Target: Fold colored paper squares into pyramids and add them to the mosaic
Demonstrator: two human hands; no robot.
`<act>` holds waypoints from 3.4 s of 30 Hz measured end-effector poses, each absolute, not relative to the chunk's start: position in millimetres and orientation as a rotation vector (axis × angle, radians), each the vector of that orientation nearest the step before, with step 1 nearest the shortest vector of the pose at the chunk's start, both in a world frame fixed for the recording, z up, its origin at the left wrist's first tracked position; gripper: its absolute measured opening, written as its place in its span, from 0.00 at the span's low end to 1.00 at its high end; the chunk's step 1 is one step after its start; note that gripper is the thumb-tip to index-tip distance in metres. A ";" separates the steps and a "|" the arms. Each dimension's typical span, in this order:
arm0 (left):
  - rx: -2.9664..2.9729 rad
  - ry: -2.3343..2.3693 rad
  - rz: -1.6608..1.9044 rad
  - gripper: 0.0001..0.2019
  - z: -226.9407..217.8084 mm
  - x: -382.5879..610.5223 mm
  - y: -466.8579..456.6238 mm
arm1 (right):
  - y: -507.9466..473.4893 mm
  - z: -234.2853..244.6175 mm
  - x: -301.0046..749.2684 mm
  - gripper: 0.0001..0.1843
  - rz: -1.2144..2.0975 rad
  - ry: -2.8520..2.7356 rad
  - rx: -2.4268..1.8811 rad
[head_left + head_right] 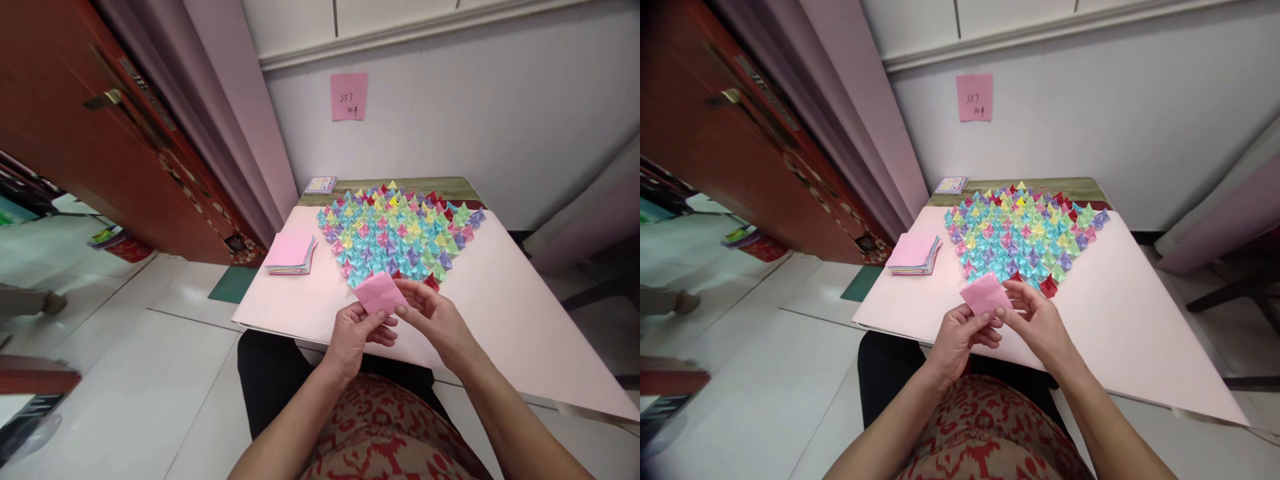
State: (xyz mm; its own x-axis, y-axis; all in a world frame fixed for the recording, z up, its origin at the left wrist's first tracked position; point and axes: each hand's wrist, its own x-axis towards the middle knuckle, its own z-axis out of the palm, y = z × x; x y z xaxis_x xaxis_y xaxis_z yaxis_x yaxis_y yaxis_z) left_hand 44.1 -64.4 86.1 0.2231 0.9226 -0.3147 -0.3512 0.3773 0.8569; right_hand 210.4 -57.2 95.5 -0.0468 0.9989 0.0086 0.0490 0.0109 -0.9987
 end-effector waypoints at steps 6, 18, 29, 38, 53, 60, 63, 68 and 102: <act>0.808 1.033 1.042 0.22 83.8 44.0 -58.3 | -49.4 81.1 200.9 0.20 1.230 -1.185 -1.181; 0.924 1.106 1.205 0.12 78.1 41.7 -49.4 | -39.3 85.4 191.5 0.25 0.244 -1.739 -1.235; 0.784 1.019 1.239 0.12 78.6 45.4 -50.0 | -47.9 84.5 187.9 0.11 -0.294 -1.833 -1.090; 0.446 0.770 1.380 0.20 95.3 51.5 -56.5 | -54.7 76.8 173.6 0.11 -0.462 -1.854 -0.976; 0.685 1.028 1.305 0.15 87.7 46.6 -54.9 | -45.3 83.7 181.6 0.26 1.096 -1.219 -1.173; 0.786 0.996 1.327 0.15 82.8 43.9 -53.2 | -46.7 82.7 180.0 0.26 1.250 -1.018 -1.102; 0.840 1.033 1.300 0.24 84.8 41.5 -53.6 | -44.1 83.5 183.9 0.24 1.377 -1.060 -1.147; 0.918 1.014 1.237 0.23 84.3 39.6 -54.5 | -42.8 76.9 187.7 0.21 1.348 -1.123 -1.239; 1.211 1.010 1.288 0.17 99.7 32.2 -60.5 | -57.1 87.4 192.9 0.20 1.126 -1.332 -1.057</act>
State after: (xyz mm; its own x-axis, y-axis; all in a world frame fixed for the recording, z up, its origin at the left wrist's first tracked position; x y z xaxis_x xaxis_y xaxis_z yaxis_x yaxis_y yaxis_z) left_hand 32.2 -60.5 99.7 0.0634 0.9928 0.1020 -0.1375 -0.0926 0.9862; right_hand 192.9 -57.1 87.4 -0.0614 0.9840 0.1673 -0.0011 0.1676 -0.9859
